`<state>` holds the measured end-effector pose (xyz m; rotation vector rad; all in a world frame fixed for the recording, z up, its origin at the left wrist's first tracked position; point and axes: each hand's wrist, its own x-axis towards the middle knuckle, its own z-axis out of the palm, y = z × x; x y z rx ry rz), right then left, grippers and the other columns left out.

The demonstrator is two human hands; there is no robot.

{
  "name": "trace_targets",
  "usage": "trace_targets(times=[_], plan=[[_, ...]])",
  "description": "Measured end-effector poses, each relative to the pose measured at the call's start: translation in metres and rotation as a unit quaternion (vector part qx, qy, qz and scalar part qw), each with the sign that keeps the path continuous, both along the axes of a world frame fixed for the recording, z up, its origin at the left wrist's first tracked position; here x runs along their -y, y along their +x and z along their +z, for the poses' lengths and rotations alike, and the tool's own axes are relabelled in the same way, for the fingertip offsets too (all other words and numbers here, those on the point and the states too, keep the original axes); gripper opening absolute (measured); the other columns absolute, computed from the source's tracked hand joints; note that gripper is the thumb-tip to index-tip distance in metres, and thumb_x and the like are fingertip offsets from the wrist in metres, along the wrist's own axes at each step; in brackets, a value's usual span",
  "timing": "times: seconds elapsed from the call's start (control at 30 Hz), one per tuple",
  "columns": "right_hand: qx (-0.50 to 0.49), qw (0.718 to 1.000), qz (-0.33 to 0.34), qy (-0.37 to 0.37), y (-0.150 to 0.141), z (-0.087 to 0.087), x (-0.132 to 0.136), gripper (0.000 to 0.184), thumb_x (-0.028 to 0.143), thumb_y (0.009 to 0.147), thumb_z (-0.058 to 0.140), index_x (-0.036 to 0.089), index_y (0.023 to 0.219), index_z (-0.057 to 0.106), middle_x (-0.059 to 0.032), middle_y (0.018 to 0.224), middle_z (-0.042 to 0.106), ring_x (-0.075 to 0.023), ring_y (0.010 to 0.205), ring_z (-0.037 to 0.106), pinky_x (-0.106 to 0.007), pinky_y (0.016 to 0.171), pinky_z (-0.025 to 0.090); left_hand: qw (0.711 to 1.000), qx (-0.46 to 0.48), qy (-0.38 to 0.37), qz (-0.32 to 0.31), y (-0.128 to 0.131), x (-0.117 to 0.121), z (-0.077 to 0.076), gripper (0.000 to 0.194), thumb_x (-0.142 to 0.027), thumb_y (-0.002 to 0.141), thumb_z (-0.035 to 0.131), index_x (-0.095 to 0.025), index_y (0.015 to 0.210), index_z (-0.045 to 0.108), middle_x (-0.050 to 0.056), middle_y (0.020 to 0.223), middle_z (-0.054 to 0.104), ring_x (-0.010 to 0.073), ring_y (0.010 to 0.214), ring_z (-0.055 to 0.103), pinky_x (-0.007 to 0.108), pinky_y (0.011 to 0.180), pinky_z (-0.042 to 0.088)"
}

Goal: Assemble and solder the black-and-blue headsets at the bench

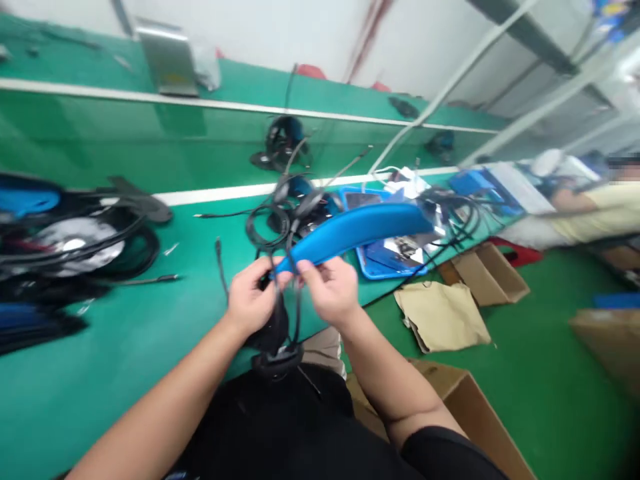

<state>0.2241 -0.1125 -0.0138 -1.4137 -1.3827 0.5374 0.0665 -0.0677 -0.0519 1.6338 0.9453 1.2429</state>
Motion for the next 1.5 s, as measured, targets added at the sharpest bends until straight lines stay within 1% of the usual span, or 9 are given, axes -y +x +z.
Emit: trace_targets(times=[0.1,0.27,0.37,0.53,0.77,0.97,1.17,1.37,1.5], plan=[[0.072,0.996,0.053,-0.031,0.008,-0.011,0.001,0.021,0.037,0.095,0.064,0.025,0.109,0.075,-0.0027,0.101,0.08,-0.0162,0.084,0.076,-0.028,0.077,0.063,0.997,-0.016,-0.039,0.057,-0.004,-0.005,0.001,0.022,-0.039,0.087,0.072,-0.018,0.092,0.074,0.002,0.078,0.075,0.0159,0.068,0.067,0.025,0.065,0.055],[0.189,0.963,-0.129,-0.144,0.057,-0.041,0.019,0.023,0.024,0.097,0.054,0.019,0.1,0.076,-0.0083,0.101,0.079,-0.0205,0.094,0.075,-0.033,0.091,0.06,0.987,0.086,-0.114,0.076,-0.002,-0.007,-0.007,0.032,-0.044,0.075,0.084,-0.017,0.079,0.066,-0.001,0.064,0.068,0.0131,0.053,0.063,0.024,0.056,0.054],[0.22,0.929,-0.219,-0.203,0.093,-0.053,0.019,0.033,0.019,0.098,0.045,0.012,0.112,0.075,-0.0174,0.112,0.077,-0.0272,0.107,0.073,-0.04,0.1,0.056,0.972,0.149,-0.165,0.08,0.004,-0.009,-0.006,0.045,-0.051,0.067,0.089,-0.019,0.075,0.059,-0.004,0.058,0.063,0.0138,0.051,0.064,0.027,0.06,0.057],[0.272,0.876,-0.262,-0.3,0.13,-0.051,-0.008,0.04,0.018,0.101,0.042,0.016,0.131,0.069,-0.0152,0.131,0.073,-0.0273,0.122,0.068,-0.037,0.107,0.05,0.955,0.186,-0.218,0.069,0.014,-0.015,0.004,0.049,-0.049,0.061,0.093,-0.02,0.078,0.058,-0.003,0.062,0.066,0.0105,0.051,0.06,0.02,0.052,0.047],[0.329,0.818,-0.241,-0.406,0.149,-0.043,-0.038,0.035,0.04,0.102,0.06,0.014,0.124,0.069,-0.0145,0.118,0.075,-0.0253,0.11,0.071,-0.044,0.101,0.054,0.916,0.231,-0.325,0.035,0.011,-0.031,0.007,0.046,-0.037,0.053,0.097,-0.018,0.074,0.061,-0.004,0.064,0.063,0.0088,0.056,0.06,0.018,0.056,0.047],[0.362,0.806,-0.222,-0.411,0.153,-0.04,-0.042,0.032,0.032,0.1,0.061,0.009,0.118,0.073,-0.0227,0.111,0.076,-0.0286,0.11,0.073,-0.04,0.099,0.054,0.896,0.234,-0.379,-0.004,0.005,-0.039,0.007,0.045,-0.034,0.051,0.099,-0.016,0.073,0.064,-0.004,0.061,0.061,0.0087,0.052,0.056,0.019,0.05,0.043],[0.377,0.805,-0.242,-0.388,0.154,-0.043,-0.036,0.04,0.019,0.096,0.052,0.01,0.129,0.072,-0.0225,0.109,0.078,-0.0328,0.109,0.074,-0.039,0.098,0.054,0.899,0.247,-0.361,-0.01,0.006,-0.038,0.003,0.04,-0.041,0.065,0.094,-0.016,0.083,0.068,0.002,0.075,0.07,0.0141,0.07,0.067,0.024,0.065,0.052],[0.359,0.806,-0.263,-0.389,0.159,-0.052,-0.027,0.044,0.031,0.098,0.052,0.013,0.133,0.071,-0.0174,0.113,0.079,-0.0314,0.113,0.073,-0.038,0.101,0.054,0.9,0.238,-0.364,-0.034,0.005,-0.039,0.012,0.043,-0.04,0.063,0.096,-0.017,0.084,0.066,0.003,0.08,0.074,0.0166,0.077,0.071,0.026,0.071,0.054],[0.351,0.808,-0.252,-0.4,0.158,-0.056,-0.027,0.044,0.038,0.1,0.051,0.007,0.119,0.077,-0.0244,0.108,0.078,-0.0336,0.11,0.074,-0.04,0.1,0.053,0.896,0.232,-0.372,-0.067,0.002,-0.04,0.02,0.05,-0.032,0.055,0.1,-0.017,0.086,0.064,0.004,0.081,0.074,0.0216,0.088,0.076,0.025,0.073,0.054]])
